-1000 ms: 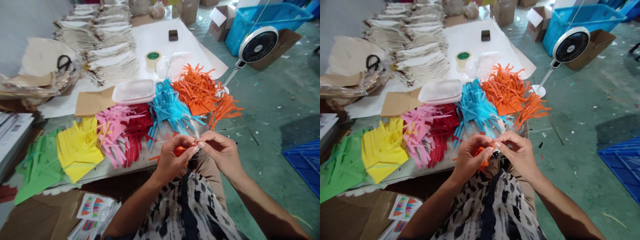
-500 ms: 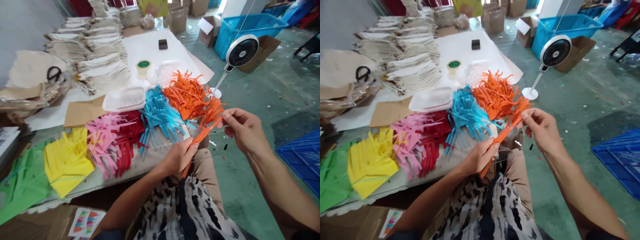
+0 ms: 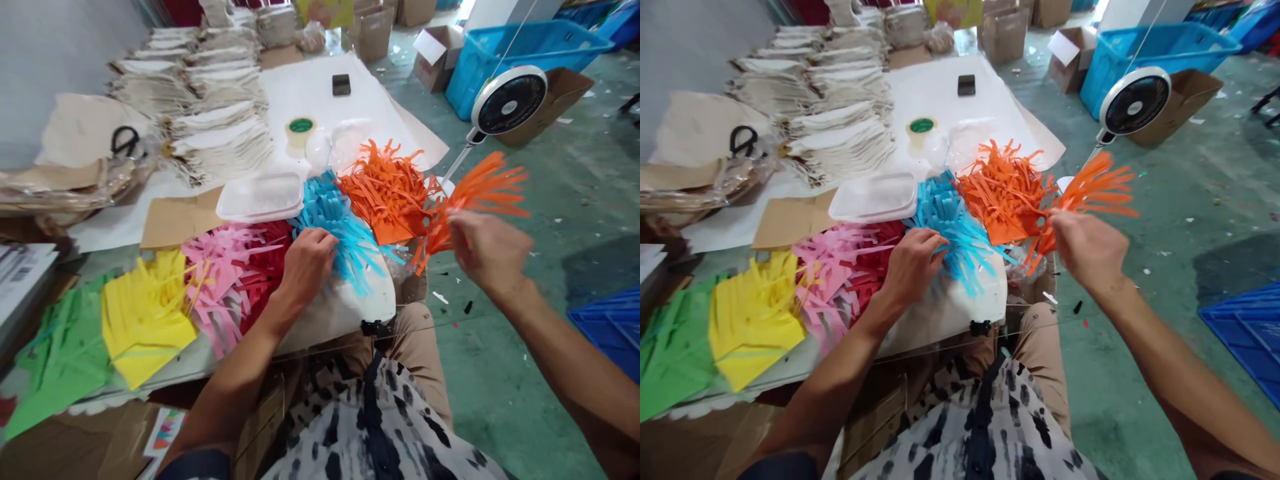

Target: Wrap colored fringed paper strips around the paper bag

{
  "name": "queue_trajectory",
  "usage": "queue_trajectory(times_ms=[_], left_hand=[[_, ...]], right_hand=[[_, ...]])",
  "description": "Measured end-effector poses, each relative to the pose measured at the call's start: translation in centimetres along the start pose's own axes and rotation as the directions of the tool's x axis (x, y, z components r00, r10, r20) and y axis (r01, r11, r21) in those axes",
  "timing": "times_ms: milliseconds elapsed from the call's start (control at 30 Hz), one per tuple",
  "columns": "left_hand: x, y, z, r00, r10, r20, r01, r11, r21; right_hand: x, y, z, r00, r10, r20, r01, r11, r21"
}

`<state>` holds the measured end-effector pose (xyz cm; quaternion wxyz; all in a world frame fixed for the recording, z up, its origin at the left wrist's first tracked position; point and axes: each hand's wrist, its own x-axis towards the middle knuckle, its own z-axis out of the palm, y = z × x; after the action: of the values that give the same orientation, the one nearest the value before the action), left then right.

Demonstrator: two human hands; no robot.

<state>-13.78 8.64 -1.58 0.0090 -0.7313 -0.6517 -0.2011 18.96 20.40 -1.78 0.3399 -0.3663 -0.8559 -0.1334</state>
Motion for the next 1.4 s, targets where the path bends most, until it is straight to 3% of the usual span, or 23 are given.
queue_trajectory(times_ms=[133, 333, 467, 567, 667, 800, 967, 1400], left_hand=[[-0.8, -2.1, 0.4, 0.997, 0.011, 0.078, -0.021, 0.991, 0.135], [-1.6, -3.1, 1.1, 0.998, 0.053, 0.019, -0.055, 0.984, 0.170], [-1.6, -3.5, 0.6, 0.999, 0.030, -0.026, -0.028, 0.998, 0.058], [-1.2, -3.7, -0.1, 0.993, -0.092, -0.071, 0.081, 0.986, -0.148], [-0.6, -4.1, -0.5, 0.965, -0.229, -0.126, 0.183, 0.936, -0.300], [-0.2, -4.6, -0.6, 0.901, -0.339, -0.272, 0.226, 0.899, -0.375], [-1.0, -4.6, -0.9, 0.838, -0.482, -0.257, 0.263, 0.768, -0.584], [-3.7, -4.0, -3.1, 0.908, -0.326, -0.264, 0.190, 0.881, -0.433]], right_hand=[[-1.7, -2.9, 0.8, 0.963, -0.173, 0.207, 0.177, 0.984, 0.000], [0.9, -9.0, 1.6, 0.955, -0.251, 0.161, 0.201, 0.941, 0.273], [3.3, -13.6, 5.0, 0.935, -0.295, 0.196, 0.220, 0.917, 0.332], [4.6, -15.7, 7.2, 0.927, -0.289, 0.240, 0.221, 0.936, 0.274], [5.0, -16.5, 8.2, 0.917, -0.306, 0.256, 0.256, 0.943, 0.212], [4.8, -16.5, 8.8, 0.891, -0.381, 0.248, 0.351, 0.923, 0.158], [5.0, -15.9, 9.8, 0.872, -0.416, 0.257, 0.399, 0.909, 0.118], [5.6, -17.0, 10.3, 0.893, -0.368, 0.261, 0.314, 0.922, 0.225]])
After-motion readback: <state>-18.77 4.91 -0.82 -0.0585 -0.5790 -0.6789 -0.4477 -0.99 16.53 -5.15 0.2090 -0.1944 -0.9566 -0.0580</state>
